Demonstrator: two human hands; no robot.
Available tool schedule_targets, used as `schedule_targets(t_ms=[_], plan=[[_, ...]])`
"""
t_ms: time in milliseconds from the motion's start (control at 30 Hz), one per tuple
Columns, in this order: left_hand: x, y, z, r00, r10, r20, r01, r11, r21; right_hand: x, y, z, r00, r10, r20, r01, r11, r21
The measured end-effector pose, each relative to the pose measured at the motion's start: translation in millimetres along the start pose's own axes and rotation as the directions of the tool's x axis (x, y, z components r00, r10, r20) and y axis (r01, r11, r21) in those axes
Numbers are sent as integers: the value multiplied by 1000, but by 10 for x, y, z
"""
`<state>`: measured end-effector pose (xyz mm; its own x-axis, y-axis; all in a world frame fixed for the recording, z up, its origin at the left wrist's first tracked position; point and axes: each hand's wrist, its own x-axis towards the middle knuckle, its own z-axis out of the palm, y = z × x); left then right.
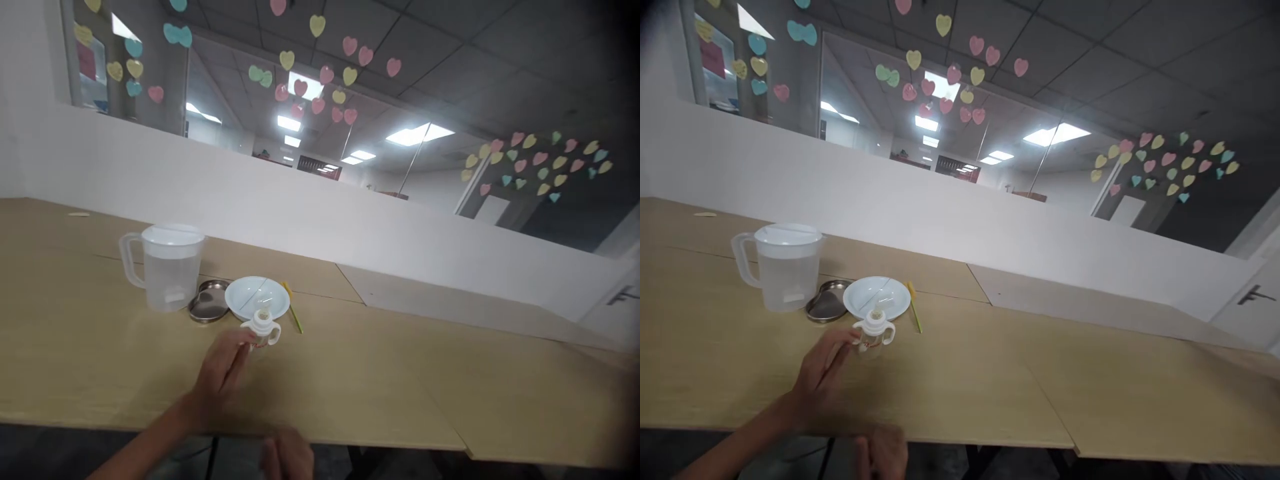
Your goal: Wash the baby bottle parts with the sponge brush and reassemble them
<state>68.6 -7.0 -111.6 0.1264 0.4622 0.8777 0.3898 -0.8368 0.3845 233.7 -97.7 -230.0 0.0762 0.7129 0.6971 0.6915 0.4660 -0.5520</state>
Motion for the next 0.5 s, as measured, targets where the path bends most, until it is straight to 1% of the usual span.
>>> schedule_targets(t_ms=[33, 67, 133, 200, 267, 300, 367, 433, 500], plan=[[60, -125, 74, 999, 9, -37, -8, 1000, 25, 240, -45, -104, 997, 4, -71, -3, 1000, 15], [112, -242, 144, 999, 21, -38, -19, 998, 59, 507, -76, -181, 994, 21, -104, -16, 999, 52], [187, -429, 273, 999, 47, -10, -46, 991, 127, 1071, -68, -245, 980, 129, -149, -108, 984, 144], [207, -549, 386, 994, 111, 23, -113, 981, 160, 1581, 51, -201, 947, 237, -215, -203, 964, 170], [168, -622, 478, 988, 152, 15, -152, 970, 189, 1942, 262, -86, 918, 303, -256, -288, 953, 96], [133, -649, 513, 987, 162, -5, -157, 964, 214, 2053, 384, -17, 907, 334, -258, -338, 941, 28], [56, -697, 557, 980, 196, -34, -180, 945, 273, 2144, 620, 119, 895, 393, -212, -421, 901, -109], [-5, -744, 568, 967, 255, -23, -236, 920, 312, 2113, 810, 227, 895, 415, -163, -443, 868, -224], [-32, -789, 560, 958, 285, 6, -271, 905, 327, 2035, 939, 291, 890, 427, -157, -454, 857, -244]])
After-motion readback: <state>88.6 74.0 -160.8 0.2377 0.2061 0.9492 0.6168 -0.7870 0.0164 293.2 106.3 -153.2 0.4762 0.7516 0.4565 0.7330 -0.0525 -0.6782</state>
